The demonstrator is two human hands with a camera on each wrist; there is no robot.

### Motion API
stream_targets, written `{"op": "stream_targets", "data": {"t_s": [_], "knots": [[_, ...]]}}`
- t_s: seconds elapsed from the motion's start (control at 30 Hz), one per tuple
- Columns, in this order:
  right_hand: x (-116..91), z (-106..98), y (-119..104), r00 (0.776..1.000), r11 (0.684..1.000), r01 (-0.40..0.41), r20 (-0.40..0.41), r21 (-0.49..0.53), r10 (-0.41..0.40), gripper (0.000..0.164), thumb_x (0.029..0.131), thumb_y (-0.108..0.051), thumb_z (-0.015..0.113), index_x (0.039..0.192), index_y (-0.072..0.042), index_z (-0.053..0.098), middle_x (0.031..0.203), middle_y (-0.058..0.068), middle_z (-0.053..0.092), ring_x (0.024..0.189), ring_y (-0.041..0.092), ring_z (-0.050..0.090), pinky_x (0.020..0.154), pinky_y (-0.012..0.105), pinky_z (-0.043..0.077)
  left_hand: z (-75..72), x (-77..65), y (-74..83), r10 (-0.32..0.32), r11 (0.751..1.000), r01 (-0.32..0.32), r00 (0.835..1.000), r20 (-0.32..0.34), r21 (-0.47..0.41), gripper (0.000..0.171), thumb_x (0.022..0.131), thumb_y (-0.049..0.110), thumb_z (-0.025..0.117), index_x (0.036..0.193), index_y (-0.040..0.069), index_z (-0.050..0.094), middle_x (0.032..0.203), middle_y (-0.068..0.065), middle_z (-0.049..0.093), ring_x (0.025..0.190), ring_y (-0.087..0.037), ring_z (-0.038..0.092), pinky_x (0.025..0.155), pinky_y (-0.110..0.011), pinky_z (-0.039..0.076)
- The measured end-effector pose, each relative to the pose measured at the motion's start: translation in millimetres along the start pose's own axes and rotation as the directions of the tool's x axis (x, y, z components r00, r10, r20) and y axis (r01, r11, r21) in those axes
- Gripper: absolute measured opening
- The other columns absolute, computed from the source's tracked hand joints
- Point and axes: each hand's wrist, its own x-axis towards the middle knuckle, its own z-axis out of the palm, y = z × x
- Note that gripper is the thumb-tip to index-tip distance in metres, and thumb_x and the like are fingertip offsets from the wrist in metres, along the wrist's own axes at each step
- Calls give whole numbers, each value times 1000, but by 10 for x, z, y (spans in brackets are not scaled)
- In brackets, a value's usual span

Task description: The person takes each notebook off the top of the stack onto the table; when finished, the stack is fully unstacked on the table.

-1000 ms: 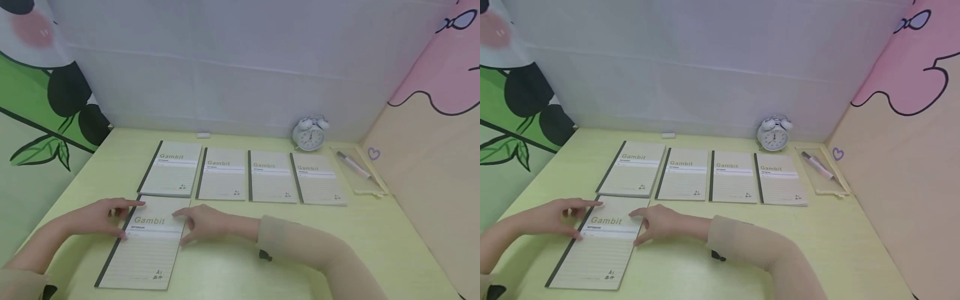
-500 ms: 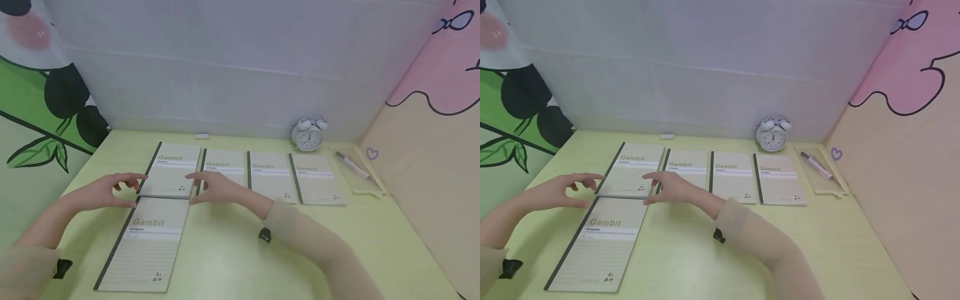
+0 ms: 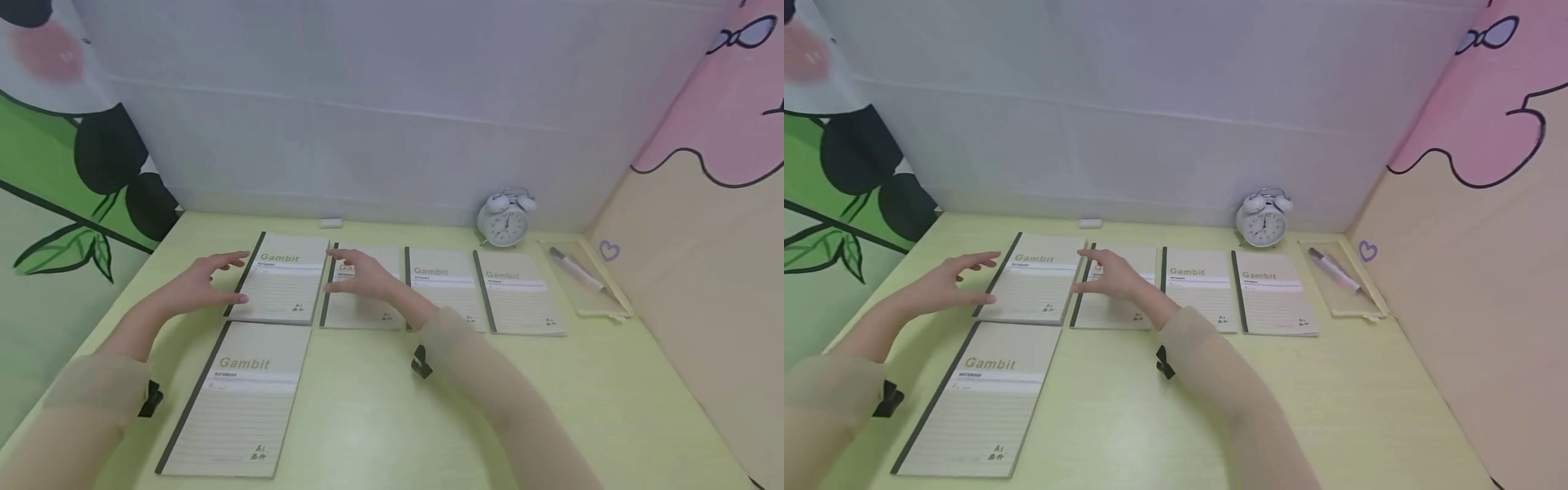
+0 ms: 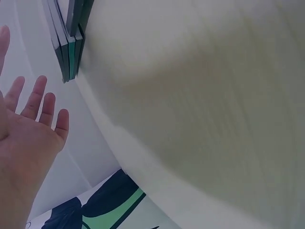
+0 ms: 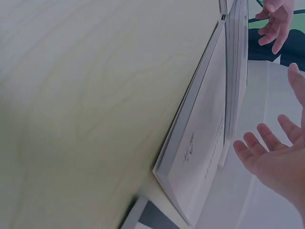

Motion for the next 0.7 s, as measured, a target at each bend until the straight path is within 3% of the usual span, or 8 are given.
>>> {"op": "stream_targets", "data": {"t_s": [0.27, 0.5, 0.7], "knots": [[122, 168, 24, 996, 997, -71, 45, 0, 71, 79, 82, -39, 73, 148, -25, 32, 151, 3, 33, 139, 23, 30, 111, 43, 27, 117, 196, -152, -54, 998, 54, 998, 20, -14, 105, 71, 48, 78, 149, 7, 22, 150, -25, 24, 133, -49, 22, 100, -68, 22], [258, 337, 7, 997, 995, -35, 72, -90, 41, 78, 83, -39, 71, 147, -18, 33, 149, 6, 37, 138, 21, 32, 111, 32, 28, 147, 295, -230, -93, 995, 94, 995, 47, -13, 110, 69, 55, 76, 147, 0, 22, 147, -30, 25, 133, -49, 21, 102, -68, 20], [294, 390, 33, 997, 986, -29, 67, -166, 41, 77, 83, -38, 71, 146, -15, 35, 149, 6, 38, 138, 20, 33, 112, 30, 25, 148, 305, -205, -106, 993, 109, 991, 76, -38, 111, 69, 58, 75, 147, -2, 23, 148, -31, 24, 134, -50, 20, 103, -67, 19]]}}
